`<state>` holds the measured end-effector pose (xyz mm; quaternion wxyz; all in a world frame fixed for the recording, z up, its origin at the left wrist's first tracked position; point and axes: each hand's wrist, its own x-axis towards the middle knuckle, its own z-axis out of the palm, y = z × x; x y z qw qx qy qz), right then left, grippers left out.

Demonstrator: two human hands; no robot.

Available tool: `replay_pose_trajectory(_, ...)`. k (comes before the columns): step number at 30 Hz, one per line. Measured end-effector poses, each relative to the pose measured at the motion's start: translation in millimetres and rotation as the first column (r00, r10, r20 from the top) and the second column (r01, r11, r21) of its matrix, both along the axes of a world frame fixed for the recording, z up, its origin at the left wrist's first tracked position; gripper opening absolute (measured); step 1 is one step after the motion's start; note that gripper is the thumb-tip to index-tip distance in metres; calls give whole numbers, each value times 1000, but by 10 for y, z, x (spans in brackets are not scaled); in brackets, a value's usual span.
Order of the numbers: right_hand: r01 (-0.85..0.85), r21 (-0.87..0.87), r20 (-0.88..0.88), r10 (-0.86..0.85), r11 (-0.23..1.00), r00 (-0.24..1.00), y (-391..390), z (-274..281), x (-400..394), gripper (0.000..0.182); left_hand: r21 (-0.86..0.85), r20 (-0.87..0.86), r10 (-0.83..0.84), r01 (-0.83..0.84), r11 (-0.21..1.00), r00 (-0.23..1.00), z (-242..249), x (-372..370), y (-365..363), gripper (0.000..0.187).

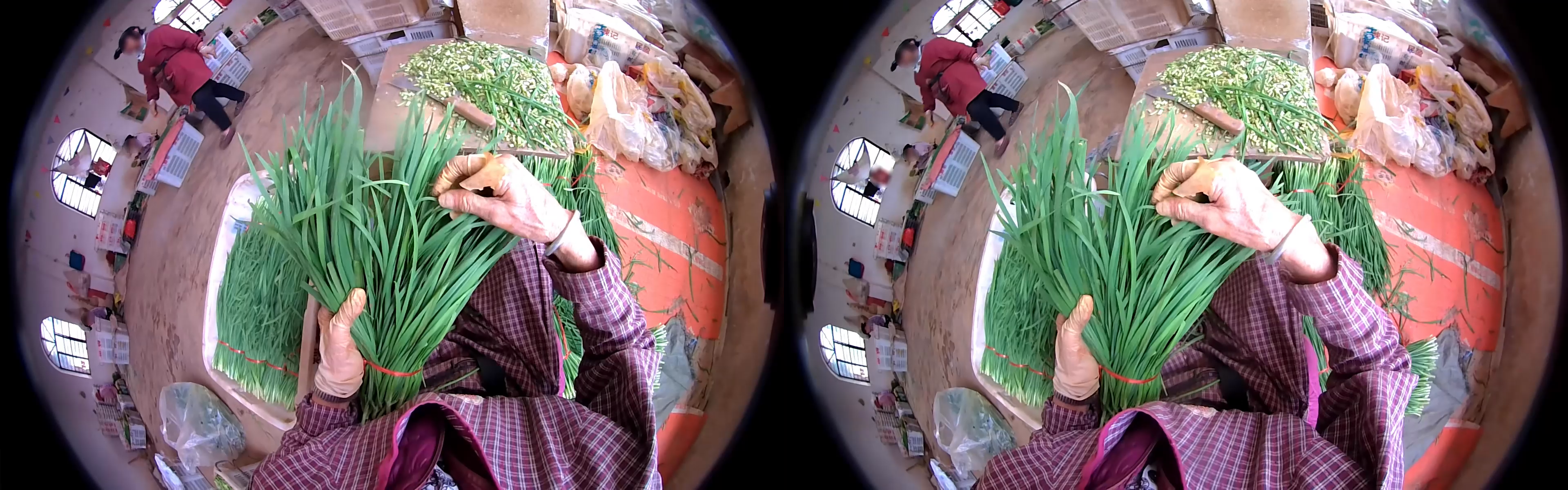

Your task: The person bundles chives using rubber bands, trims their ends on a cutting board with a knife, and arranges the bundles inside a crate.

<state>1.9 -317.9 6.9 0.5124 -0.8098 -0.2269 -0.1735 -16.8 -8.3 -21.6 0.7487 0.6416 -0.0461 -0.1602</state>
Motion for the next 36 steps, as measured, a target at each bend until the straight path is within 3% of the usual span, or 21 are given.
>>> replay_pose_trajectory(1,-4,1,-1,4,1000,1000,0,13,-12,22,-4,-6,2,-2,1000,1000,3,-5,1,55)
replay_pose_trajectory(3,-34,50,-212,44,998,976,-4,75,-60,24,9,1,2,-2,1000,1000,-7,-4,14,55)
replay_pose_trajectory(9,-23,-53,-91,18,998,996,-36,28,-60,23,21,12,0,0,1000,1000,-25,-2,11,57)
replay_pose_trajectory(12,-45,-27,-81,43,999,996,-35,-13,-62,23,20,10,4,-4,1000,1000,-6,-11,1,56)
replay_pose_trajectory(22,7,-1,-213,-7,1000,977,73,-42,-97,21,41,12,-4,4,999,1000,-5,-8,-13,57)
replay_pose_trajectory(30,36,167,-169,-7,985,986,160,-217,-68,18,48,20,1,-2,999,1000,-58,13,5,58)
replay_pose_trajectory(34,59,156,-137,-38,986,990,211,-234,-96,16,41,15,-5,4,999,1000,-13,-1,-23,60)
replay_pose_trajectory(36,87,286,-97,-61,954,993,300,-289,-118,14,27,15,-17,17,999,1000,7,-6,-42,59)
